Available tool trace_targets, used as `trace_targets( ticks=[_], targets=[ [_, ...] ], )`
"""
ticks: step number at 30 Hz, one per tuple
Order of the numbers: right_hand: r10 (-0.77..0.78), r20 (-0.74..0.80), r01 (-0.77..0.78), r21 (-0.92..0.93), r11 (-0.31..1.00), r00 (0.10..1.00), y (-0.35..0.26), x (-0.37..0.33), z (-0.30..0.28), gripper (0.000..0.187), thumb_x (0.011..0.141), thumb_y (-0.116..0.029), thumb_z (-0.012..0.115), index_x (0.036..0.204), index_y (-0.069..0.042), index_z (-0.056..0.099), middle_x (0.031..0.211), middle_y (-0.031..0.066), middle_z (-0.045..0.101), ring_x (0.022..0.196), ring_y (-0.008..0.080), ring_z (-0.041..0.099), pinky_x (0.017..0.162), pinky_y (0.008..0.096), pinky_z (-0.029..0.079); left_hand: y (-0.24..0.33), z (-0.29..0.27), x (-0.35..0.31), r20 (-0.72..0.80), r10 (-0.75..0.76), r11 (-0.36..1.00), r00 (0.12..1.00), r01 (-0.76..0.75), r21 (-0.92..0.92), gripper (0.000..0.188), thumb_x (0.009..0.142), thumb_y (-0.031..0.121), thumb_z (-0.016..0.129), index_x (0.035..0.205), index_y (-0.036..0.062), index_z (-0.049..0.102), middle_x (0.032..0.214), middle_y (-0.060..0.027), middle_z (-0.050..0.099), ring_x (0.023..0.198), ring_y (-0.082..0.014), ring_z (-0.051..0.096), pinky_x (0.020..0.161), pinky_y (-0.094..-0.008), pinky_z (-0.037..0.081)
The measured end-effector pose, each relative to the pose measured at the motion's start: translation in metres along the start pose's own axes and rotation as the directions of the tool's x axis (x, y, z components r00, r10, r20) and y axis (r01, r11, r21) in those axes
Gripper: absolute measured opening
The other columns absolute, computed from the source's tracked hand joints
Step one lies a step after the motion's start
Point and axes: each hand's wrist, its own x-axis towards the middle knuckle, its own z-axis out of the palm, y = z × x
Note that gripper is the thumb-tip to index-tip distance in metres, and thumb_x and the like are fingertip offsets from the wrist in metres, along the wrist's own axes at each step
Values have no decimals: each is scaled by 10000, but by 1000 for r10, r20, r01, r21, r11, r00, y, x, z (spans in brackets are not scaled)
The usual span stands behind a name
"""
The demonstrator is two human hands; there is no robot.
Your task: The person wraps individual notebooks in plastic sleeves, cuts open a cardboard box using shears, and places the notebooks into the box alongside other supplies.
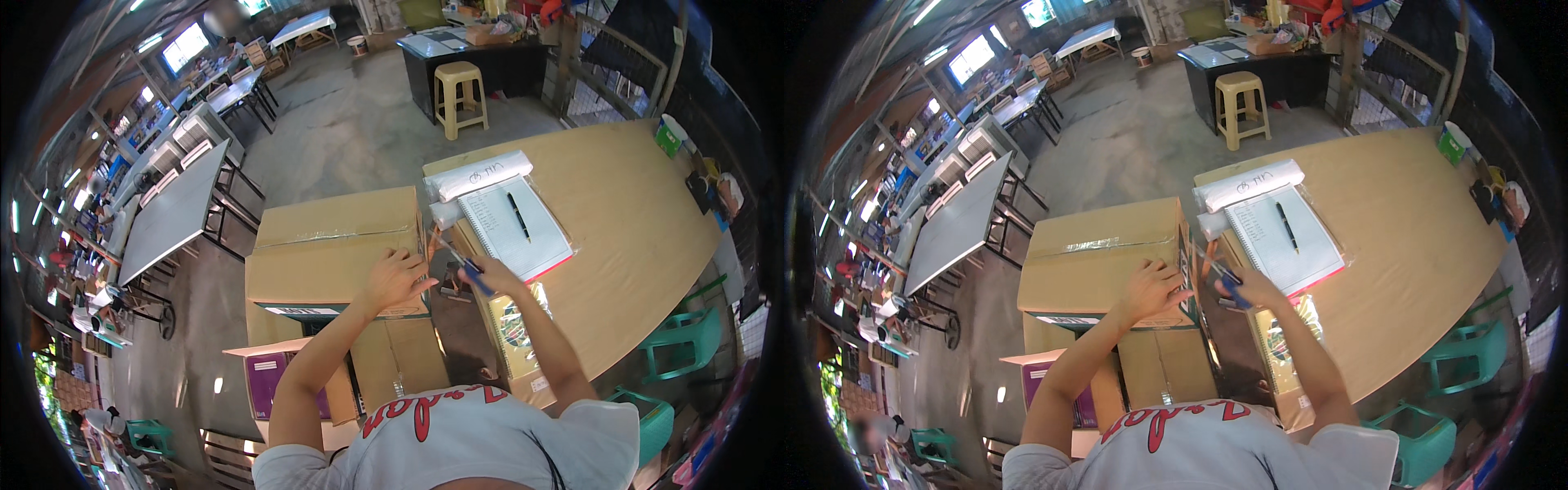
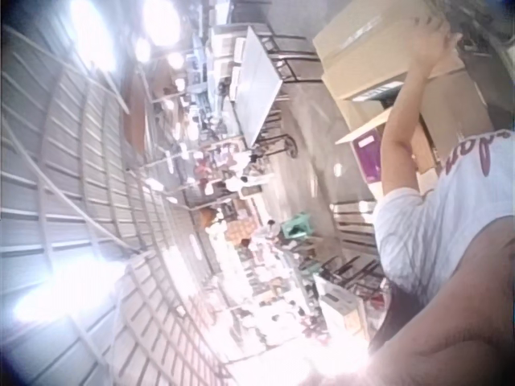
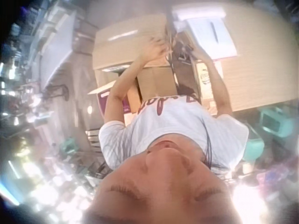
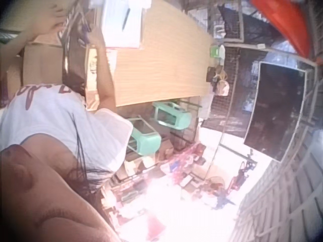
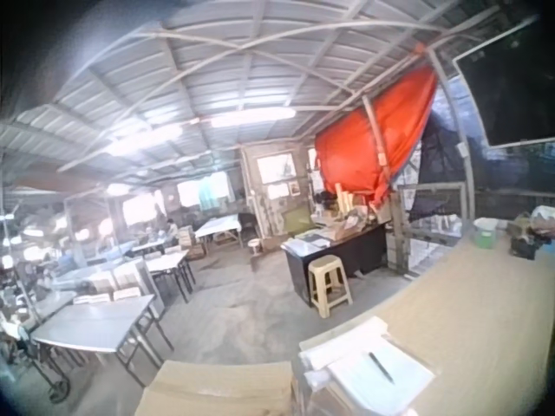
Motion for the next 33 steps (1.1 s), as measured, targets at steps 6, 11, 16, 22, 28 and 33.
trace_targets(
  ticks=[6,11,16,22,28,33],
  targets=[
    [-30,601,-142,236,961,799,-3,72,-58,619,861,-694,509,747,-86,527,616,-15,504,506,77,493,449,201,366,3,3,-2,-109,-35,997,993,42,62,301,819,429,666,734,153,583,773,37,560,749,-180,510,665,-360,403],
    [-30,711,-135,176,975,703,-29,125,-61,580,854,-652,571,708,-92,521,585,-15,492,478,76,485,407,193,342,2,4,-2,-157,-55,998,986,60,30,286,812,405,679,726,155,571,769,36,552,758,-177,509,678,-356,404],
    [-52,768,-150,190,970,638,-39,140,-65,476,876,-489,653,661,-85,523,566,-11,469,448,59,432,365,194,304,2,1,-7,-122,-79,997,989,80,1,274,813,389,681,725,159,563,784,35,548,775,-176,510,696,-358,413],
    [38,753,-67,9,998,657,-45,149,-75,453,872,-437,674,627,-84,530,551,-18,465,426,66,419,354,208,306,1,5,-8,-118,-87,996,989,87,-2,239,785,370,710,731,169,593,808,40,562,765,-175,505,744,-365,434],
    [48,608,237,-379,894,792,-42,137,-141,538,935,-492,536,595,-80,480,565,-26,459,524,103,455,498,263,375,-2,-1,5,-167,-296,954,941,281,-108,252,803,333,692,929,133,604,851,-12,583,896,-255,542,782,-418,445],
    [-409,77,272,635,723,909,-65,172,-58,684,873,-740,392,900,-73,541,713,20,529,606,124,529,574,245,418,-36,14,28,37,-410,897,911,410,-164,338,819,354,672,1002,84,582,899,-79,618,957,-329,575,818,-456,451]
  ],
)
